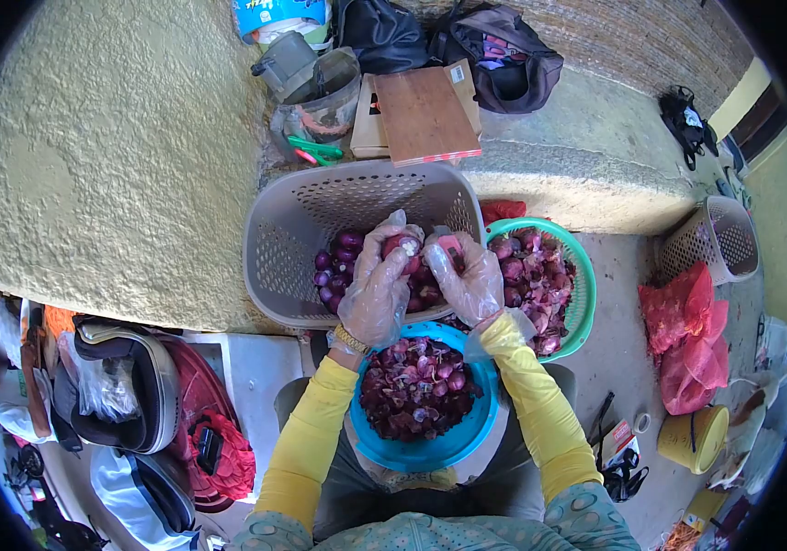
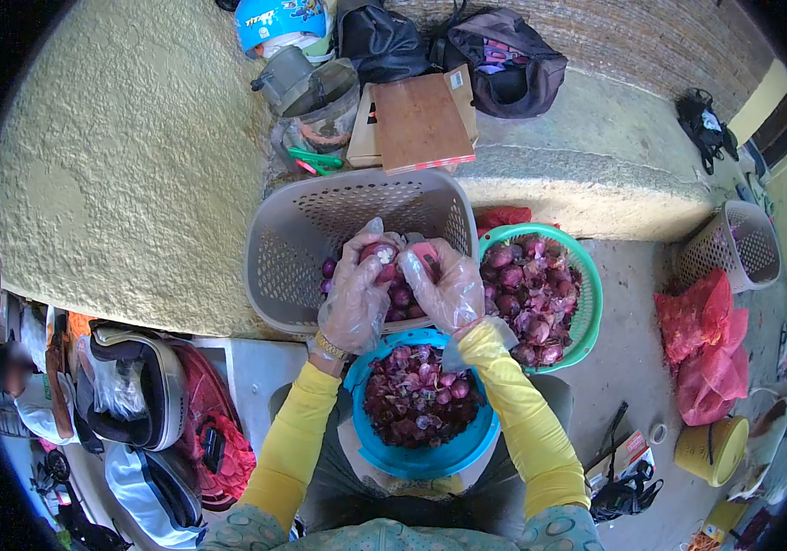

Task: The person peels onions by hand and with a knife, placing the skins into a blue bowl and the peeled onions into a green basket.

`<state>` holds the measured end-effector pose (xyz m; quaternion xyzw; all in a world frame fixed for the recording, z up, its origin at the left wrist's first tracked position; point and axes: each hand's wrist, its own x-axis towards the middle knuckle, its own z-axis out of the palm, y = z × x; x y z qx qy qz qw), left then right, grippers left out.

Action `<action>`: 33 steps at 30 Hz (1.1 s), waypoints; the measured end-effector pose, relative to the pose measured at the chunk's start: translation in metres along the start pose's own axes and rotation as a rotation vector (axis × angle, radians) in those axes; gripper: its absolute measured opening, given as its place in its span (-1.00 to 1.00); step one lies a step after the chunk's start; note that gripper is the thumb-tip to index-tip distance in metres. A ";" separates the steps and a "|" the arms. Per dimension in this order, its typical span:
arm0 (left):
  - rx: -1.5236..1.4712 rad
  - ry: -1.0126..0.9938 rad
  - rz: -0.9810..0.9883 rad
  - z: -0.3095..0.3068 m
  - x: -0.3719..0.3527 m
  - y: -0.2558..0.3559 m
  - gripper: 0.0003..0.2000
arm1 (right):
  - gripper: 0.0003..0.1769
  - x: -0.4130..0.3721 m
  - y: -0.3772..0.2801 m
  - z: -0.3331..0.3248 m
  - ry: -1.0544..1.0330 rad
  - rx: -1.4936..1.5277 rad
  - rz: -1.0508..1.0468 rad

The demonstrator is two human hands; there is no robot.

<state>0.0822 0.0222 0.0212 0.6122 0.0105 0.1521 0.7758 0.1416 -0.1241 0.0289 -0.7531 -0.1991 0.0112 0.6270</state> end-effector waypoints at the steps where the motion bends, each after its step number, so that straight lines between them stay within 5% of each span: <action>1: 0.001 0.000 0.000 -0.001 0.000 -0.001 -0.73 | -0.63 0.000 0.000 0.001 0.000 0.001 0.000; 4: 0.027 -0.015 0.053 0.002 0.003 0.004 -0.72 | -0.61 0.000 0.001 0.003 0.043 0.057 -0.018; 6: -0.403 0.224 -0.175 0.010 0.005 0.010 -0.63 | -0.59 0.003 0.004 -0.003 0.003 0.058 0.012; 10: -0.233 0.030 -0.360 -0.009 0.006 0.022 -0.46 | -0.46 0.007 -0.013 -0.031 -0.297 -0.287 -0.072; 13: -0.157 -0.044 -0.448 -0.017 0.004 0.026 -0.44 | -0.45 0.003 -0.008 -0.029 -0.275 -0.393 -0.248; 30: -0.236 -0.074 -0.640 -0.028 0.006 0.012 -0.43 | -0.57 0.000 -0.005 -0.019 -0.415 -0.313 -0.252; 33: -0.184 -0.075 -0.674 -0.025 0.005 0.024 -0.44 | -0.45 -0.002 0.008 -0.017 -0.452 -0.306 -0.231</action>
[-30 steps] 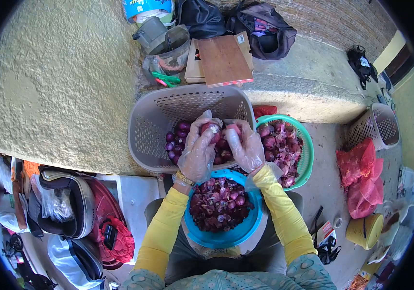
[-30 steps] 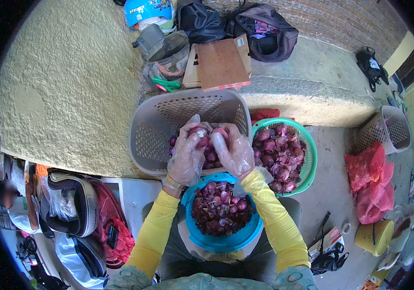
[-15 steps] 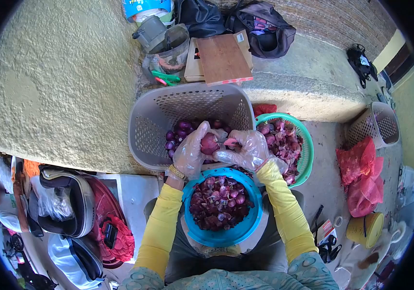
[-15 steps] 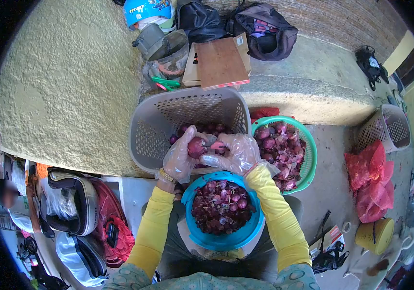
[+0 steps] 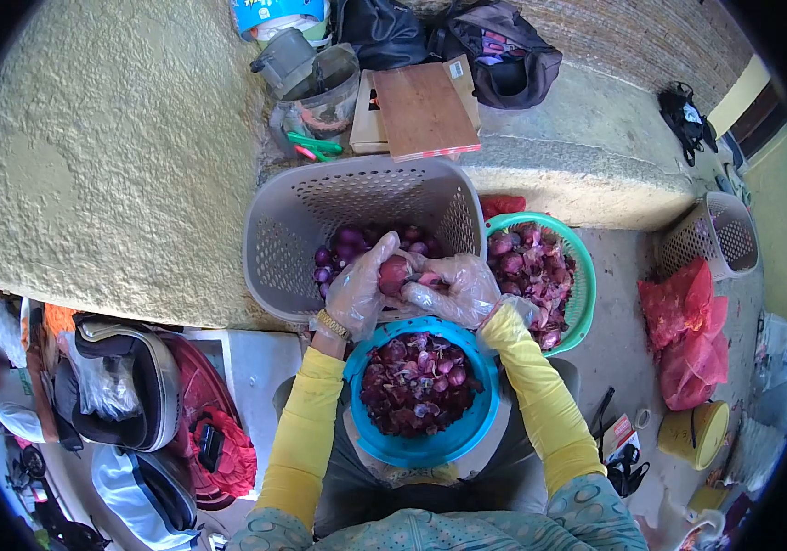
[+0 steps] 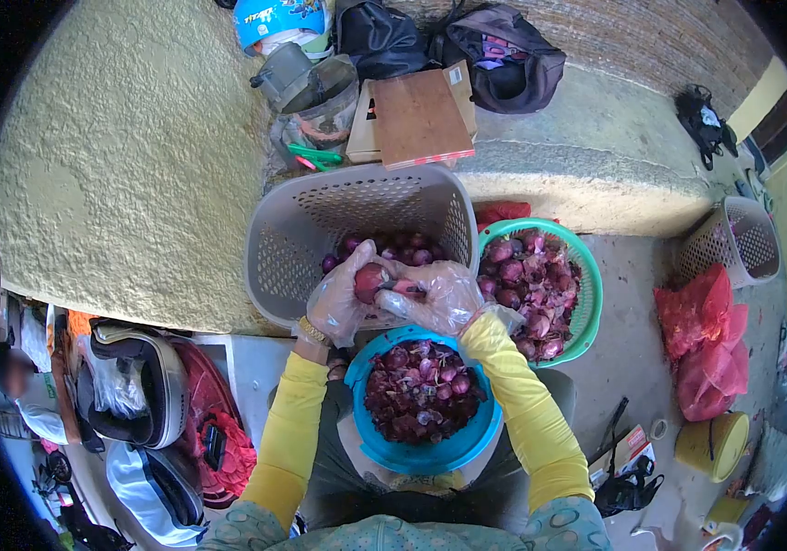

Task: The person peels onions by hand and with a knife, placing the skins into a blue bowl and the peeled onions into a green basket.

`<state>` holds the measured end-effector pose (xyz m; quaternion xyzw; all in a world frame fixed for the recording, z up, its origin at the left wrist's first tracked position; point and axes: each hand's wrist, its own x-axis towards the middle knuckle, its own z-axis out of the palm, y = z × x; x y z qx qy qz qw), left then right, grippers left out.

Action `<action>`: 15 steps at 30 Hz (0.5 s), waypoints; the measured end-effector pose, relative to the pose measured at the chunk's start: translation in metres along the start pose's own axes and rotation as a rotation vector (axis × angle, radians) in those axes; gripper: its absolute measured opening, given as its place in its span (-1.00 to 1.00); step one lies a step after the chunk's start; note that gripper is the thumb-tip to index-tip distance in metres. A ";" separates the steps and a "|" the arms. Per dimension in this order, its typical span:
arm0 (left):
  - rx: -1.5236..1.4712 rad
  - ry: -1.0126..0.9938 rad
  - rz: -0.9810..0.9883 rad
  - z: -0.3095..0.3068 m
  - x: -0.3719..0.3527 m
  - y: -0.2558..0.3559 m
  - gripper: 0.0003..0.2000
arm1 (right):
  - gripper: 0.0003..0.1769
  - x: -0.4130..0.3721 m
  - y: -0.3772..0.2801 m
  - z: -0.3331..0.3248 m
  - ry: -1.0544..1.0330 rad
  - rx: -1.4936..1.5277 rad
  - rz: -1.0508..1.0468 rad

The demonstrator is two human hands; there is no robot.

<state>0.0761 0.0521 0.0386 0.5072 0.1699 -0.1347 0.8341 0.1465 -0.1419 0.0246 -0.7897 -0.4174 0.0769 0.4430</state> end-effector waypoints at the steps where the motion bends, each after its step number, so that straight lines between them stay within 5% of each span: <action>1: -0.011 0.010 0.004 0.002 -0.001 0.001 -0.44 | -0.45 0.001 -0.005 -0.002 -0.008 0.014 0.005; 9: 0.033 0.012 0.091 0.000 0.002 -0.005 -0.47 | -0.62 0.000 -0.001 0.003 0.023 -0.032 -0.044; 15: -0.220 0.152 0.115 0.009 0.009 -0.008 -0.53 | -0.60 -0.001 -0.011 0.001 0.025 -0.078 -0.092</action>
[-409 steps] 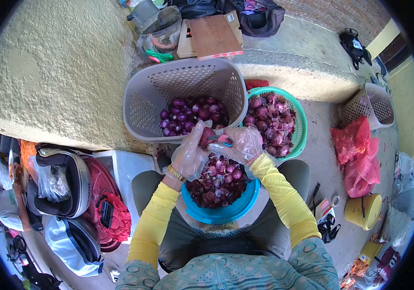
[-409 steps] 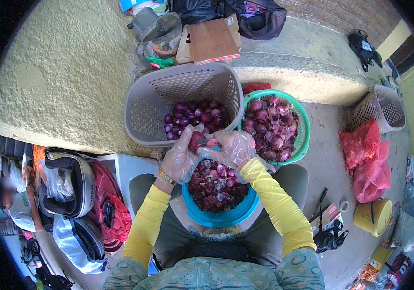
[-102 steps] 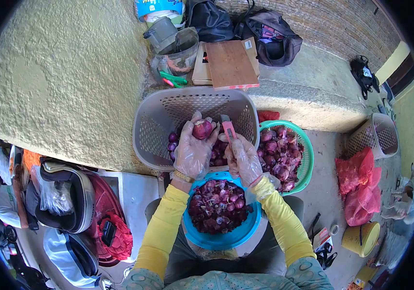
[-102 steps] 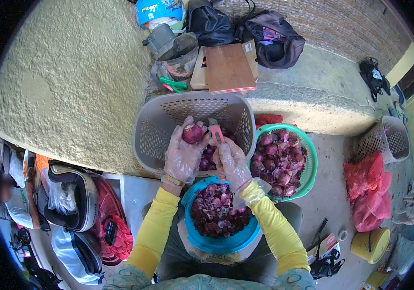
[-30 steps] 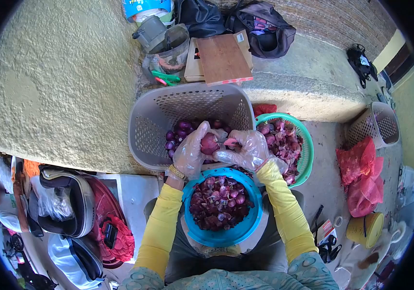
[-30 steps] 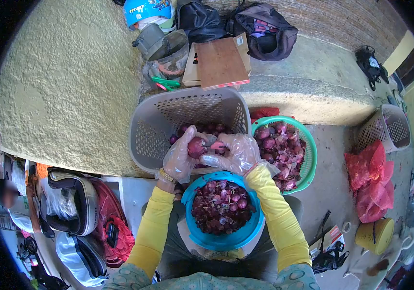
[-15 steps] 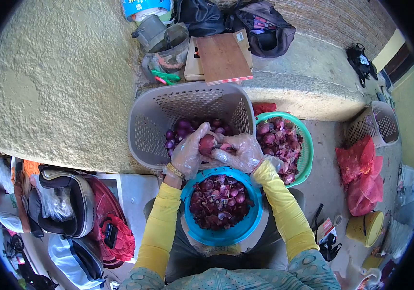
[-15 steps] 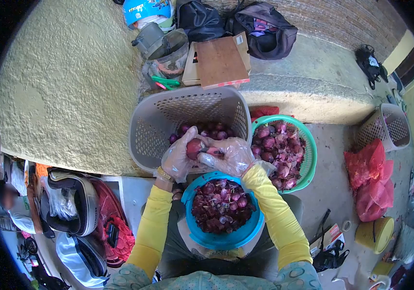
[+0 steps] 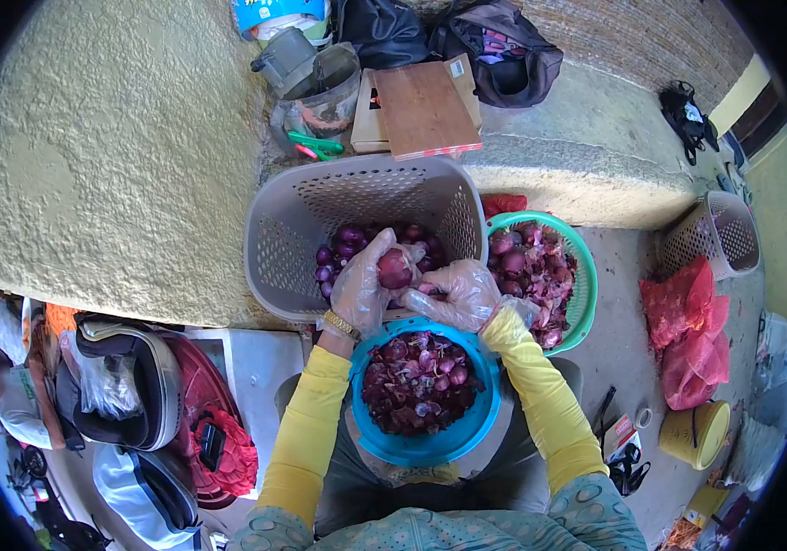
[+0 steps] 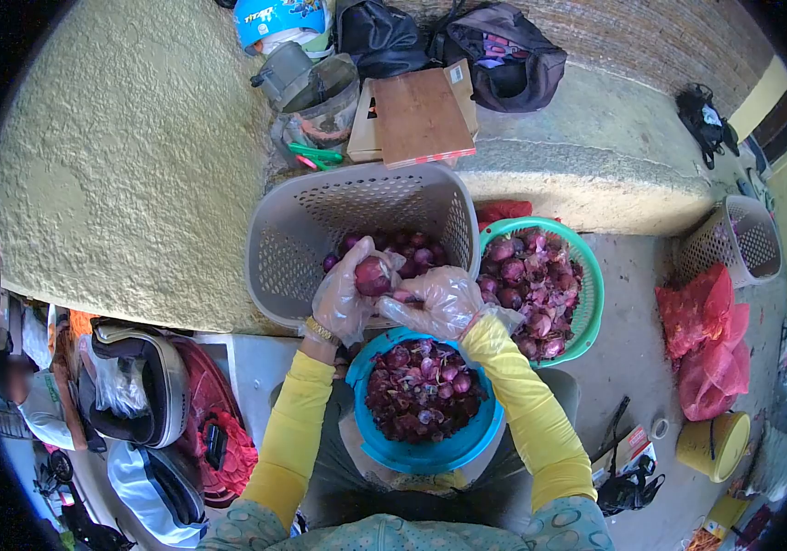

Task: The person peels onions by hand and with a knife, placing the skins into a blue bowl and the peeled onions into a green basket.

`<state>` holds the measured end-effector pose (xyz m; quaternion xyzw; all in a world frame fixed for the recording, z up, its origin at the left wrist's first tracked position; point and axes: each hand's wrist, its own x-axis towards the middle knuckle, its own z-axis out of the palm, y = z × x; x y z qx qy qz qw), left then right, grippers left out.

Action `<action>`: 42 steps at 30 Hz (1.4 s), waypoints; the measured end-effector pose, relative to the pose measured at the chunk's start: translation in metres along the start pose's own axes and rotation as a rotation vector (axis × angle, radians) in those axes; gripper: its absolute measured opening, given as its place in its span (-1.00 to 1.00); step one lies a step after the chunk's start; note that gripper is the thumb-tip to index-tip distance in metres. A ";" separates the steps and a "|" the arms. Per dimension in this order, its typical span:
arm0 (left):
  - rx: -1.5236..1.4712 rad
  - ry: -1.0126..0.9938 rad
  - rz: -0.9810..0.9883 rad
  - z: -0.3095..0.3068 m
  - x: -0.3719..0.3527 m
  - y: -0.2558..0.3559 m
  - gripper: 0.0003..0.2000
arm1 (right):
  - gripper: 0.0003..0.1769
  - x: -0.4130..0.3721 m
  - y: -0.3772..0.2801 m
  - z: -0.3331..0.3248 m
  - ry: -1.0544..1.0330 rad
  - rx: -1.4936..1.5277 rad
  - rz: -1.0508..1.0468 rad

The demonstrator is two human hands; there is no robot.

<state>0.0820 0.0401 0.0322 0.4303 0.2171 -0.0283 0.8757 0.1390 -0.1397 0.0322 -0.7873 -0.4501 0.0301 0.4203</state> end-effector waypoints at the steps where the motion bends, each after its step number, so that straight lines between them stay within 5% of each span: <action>1: -0.023 -0.024 -0.016 -0.008 0.006 -0.002 -0.53 | -0.60 -0.002 0.001 0.001 -0.005 -0.011 -0.014; 8: -0.003 -0.048 -0.065 0.001 -0.002 0.005 -0.56 | -0.58 0.001 -0.005 -0.017 0.118 -0.018 0.045; 24: -0.006 -0.102 -0.124 0.001 -0.005 0.000 -0.58 | -0.52 -0.001 0.005 -0.008 0.053 -0.021 0.055; 42: -0.004 -0.033 0.050 -0.001 -0.003 -0.011 -0.63 | -0.58 -0.002 0.005 -0.004 0.000 -0.018 0.026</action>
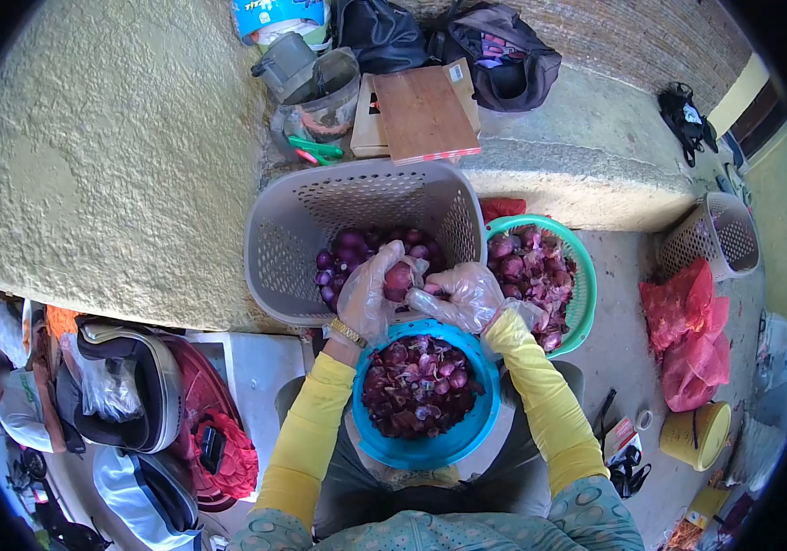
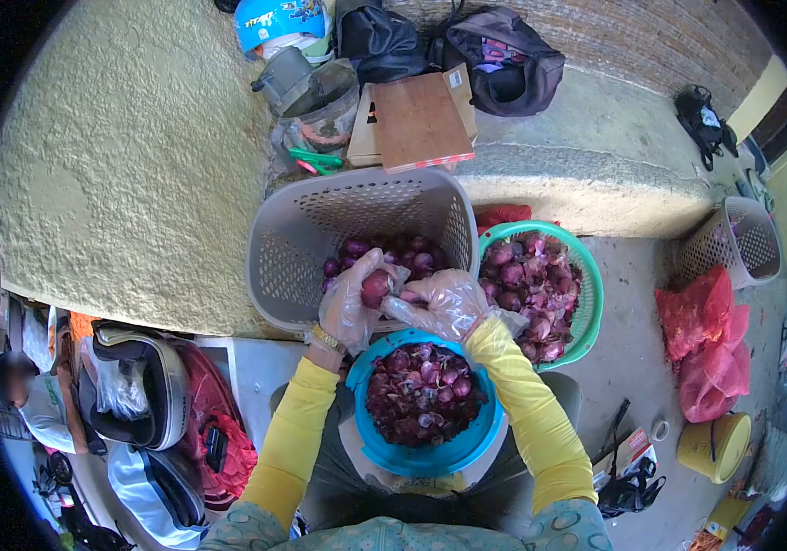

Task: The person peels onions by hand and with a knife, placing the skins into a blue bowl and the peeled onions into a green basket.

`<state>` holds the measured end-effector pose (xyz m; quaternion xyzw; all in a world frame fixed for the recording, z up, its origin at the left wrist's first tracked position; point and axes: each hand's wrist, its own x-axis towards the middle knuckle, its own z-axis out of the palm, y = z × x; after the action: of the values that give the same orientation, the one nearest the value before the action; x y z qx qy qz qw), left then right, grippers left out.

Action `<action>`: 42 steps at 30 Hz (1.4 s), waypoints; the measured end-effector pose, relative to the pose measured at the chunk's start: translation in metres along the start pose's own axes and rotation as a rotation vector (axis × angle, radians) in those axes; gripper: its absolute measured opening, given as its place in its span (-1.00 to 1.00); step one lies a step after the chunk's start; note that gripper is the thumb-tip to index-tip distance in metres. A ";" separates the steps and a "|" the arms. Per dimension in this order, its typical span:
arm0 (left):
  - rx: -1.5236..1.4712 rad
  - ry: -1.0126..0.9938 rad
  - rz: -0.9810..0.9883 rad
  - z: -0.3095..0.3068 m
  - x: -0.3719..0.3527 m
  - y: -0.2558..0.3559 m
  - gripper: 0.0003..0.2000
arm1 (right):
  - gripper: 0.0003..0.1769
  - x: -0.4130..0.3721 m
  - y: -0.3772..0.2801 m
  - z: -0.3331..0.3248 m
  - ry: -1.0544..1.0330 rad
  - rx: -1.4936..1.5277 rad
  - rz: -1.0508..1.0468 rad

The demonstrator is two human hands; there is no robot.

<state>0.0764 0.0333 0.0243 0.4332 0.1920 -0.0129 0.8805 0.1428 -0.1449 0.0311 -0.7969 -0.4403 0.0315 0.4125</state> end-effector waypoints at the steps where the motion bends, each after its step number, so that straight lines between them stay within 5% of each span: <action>1: 0.019 -0.003 0.007 0.000 0.000 -0.001 -0.62 | -0.58 0.000 0.000 0.000 -0.001 0.001 0.000; 24: -0.253 0.099 -0.158 -0.001 0.007 0.001 -0.61 | -0.51 -0.005 -0.010 -0.005 -0.322 -0.139 -0.083; 37: -0.212 -0.083 -0.059 -0.007 0.009 0.002 -0.51 | -0.31 -0.007 -0.025 -0.014 -0.500 -0.223 -0.069; 42: -0.169 -0.090 -0.095 -0.013 0.009 0.002 -0.50 | -0.31 -0.006 -0.027 -0.015 -0.381 -0.197 -0.017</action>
<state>0.0814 0.0456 0.0156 0.3470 0.1727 -0.0578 0.9200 0.1274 -0.1512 0.0576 -0.8092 -0.5180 0.1350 0.2421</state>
